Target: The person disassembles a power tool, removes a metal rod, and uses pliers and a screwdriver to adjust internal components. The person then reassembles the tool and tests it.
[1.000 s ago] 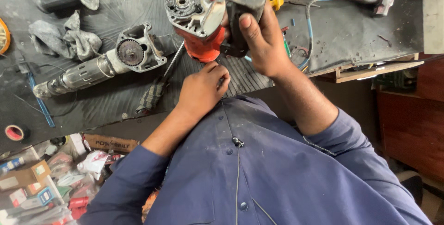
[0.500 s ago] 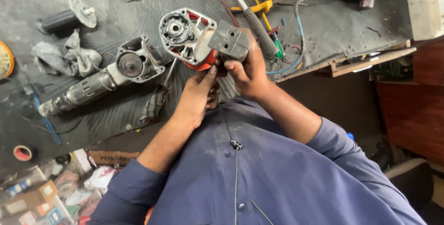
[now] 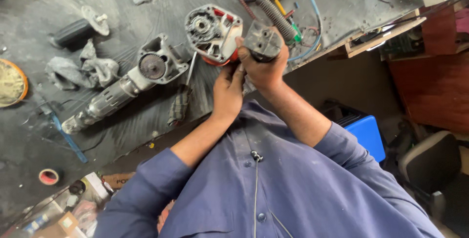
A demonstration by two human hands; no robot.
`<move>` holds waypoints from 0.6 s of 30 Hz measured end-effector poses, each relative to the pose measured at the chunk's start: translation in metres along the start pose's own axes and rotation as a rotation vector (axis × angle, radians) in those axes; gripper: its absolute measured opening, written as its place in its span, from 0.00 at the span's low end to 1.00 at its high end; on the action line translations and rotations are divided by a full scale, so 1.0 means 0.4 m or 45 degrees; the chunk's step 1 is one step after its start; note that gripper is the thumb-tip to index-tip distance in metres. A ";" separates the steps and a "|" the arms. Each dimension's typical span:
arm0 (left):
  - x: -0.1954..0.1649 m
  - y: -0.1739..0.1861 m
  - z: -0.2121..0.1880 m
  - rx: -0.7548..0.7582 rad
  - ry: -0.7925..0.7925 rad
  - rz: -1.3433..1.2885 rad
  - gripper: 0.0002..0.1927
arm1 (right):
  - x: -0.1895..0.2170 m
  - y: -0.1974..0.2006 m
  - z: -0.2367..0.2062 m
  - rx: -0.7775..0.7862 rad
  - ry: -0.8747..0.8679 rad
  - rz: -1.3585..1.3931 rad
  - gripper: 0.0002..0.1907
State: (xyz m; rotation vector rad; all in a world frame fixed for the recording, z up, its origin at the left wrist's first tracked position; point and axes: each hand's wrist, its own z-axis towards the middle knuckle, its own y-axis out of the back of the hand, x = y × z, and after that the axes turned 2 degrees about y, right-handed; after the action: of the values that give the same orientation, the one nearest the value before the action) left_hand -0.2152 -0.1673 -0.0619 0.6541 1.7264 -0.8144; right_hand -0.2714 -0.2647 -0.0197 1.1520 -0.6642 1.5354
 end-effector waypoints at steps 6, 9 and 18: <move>-0.042 0.053 -0.001 0.055 -0.247 0.414 0.16 | -0.009 -0.008 -0.042 0.028 0.049 0.033 0.09; -0.133 0.109 -0.009 0.389 0.133 0.839 0.19 | -0.011 0.014 -0.045 -0.134 -0.147 0.295 0.06; -0.475 0.373 0.097 0.529 -0.381 1.469 0.13 | 0.012 0.130 -0.044 -0.386 -0.965 0.889 0.11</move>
State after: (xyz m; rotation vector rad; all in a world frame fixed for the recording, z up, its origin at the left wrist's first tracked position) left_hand -0.0254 -0.1123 0.0825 1.5097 0.6688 -0.3785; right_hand -0.3262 -0.2626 -0.0139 1.3282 -1.8977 1.4278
